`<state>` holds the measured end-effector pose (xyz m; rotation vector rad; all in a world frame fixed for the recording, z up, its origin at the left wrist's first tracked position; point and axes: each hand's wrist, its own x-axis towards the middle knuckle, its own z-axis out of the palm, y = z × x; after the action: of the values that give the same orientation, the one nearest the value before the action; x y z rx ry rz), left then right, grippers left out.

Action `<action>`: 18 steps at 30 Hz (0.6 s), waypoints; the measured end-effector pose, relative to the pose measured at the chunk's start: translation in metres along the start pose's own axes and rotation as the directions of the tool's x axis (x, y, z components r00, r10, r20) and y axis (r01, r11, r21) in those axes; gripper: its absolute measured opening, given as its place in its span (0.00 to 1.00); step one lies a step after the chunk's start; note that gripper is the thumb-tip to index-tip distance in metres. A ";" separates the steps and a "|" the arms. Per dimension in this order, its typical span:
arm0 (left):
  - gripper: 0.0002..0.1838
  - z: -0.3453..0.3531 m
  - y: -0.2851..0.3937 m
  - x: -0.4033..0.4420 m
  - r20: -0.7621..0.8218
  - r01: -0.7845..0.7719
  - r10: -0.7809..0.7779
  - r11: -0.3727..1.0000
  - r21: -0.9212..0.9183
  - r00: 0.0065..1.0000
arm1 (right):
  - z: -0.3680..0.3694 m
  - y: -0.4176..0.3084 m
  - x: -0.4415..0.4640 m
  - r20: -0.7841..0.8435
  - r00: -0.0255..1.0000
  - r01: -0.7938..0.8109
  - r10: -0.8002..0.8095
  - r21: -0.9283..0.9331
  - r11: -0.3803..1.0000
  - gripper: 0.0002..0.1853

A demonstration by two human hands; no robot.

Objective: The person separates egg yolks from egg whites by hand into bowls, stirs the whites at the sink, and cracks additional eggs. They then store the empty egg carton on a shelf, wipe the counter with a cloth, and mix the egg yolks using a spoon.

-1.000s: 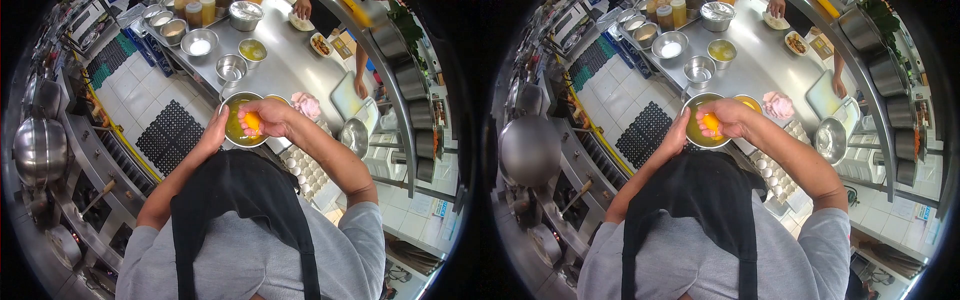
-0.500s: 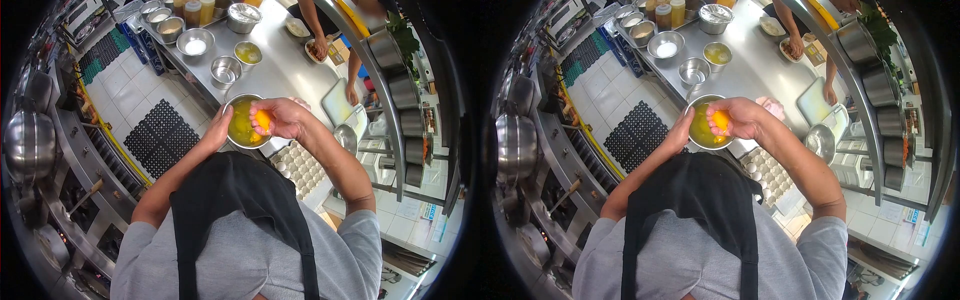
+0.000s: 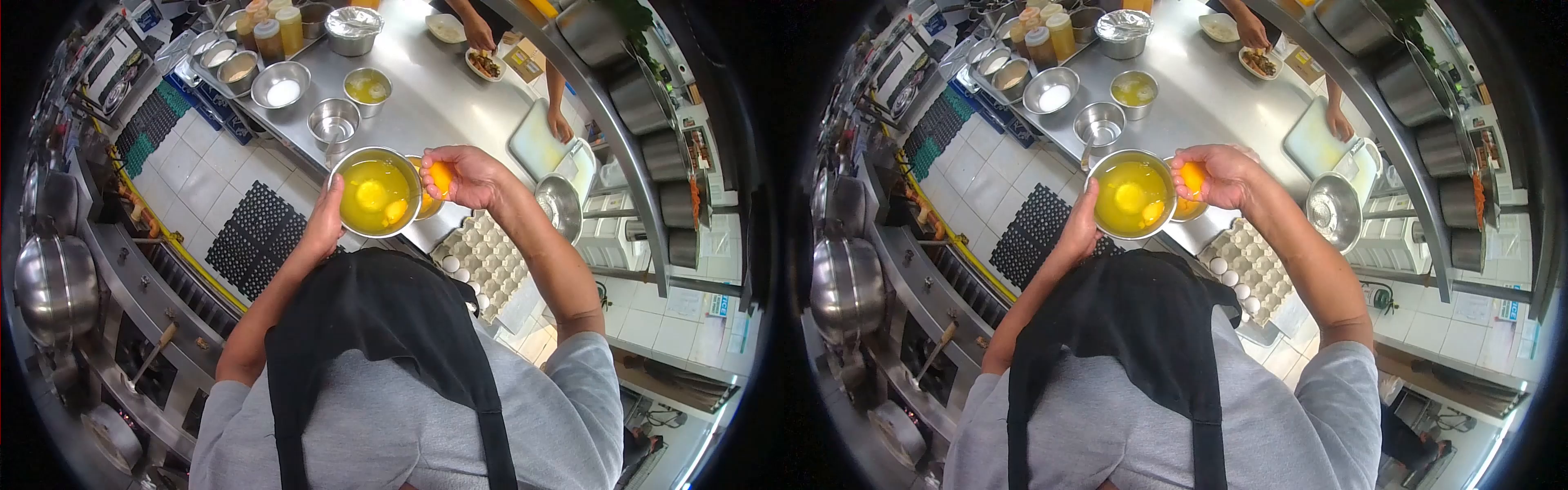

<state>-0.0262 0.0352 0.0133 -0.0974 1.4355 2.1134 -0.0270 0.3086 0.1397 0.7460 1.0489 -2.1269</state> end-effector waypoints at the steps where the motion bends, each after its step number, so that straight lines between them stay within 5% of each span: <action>1: 0.34 -0.004 0.002 -0.001 0.006 0.033 -0.033 0.999 0.038 0.999 | -0.012 0.003 0.006 0.002 1.000 0.006 -0.006 0.006 1.000 0.07; 7: 0.33 -0.003 0.012 -0.003 -0.011 0.023 -0.022 1.000 0.017 1.000 | -0.074 0.038 0.071 -0.146 0.988 0.048 -0.057 -0.065 0.997 0.11; 9: 0.32 -0.007 0.015 -0.002 0.012 0.029 -0.029 0.999 0.043 0.999 | -0.059 0.050 0.075 -0.337 0.878 0.020 -0.339 -0.682 0.731 0.21; 10: 0.31 -0.009 0.016 -0.001 0.017 0.031 -0.032 0.999 0.041 0.999 | -0.056 0.046 0.070 -0.316 0.884 -0.056 -0.344 -0.803 0.593 0.29; 15: 0.28 -0.004 0.016 0.003 -0.059 -0.006 0.006 1.000 0.001 0.998 | -0.056 0.029 0.036 -0.273 0.888 -0.025 -0.370 -0.832 0.554 0.39; 18: 0.28 -0.010 0.024 0.001 0.075 0.021 -0.024 0.999 0.044 0.997 | -0.054 0.035 0.026 -0.195 0.821 0.287 -0.536 -0.671 0.684 0.36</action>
<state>-0.0417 0.0214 0.0287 -0.0172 1.4282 2.0449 -0.0060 0.3293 0.0764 0.6266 2.1885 -1.8032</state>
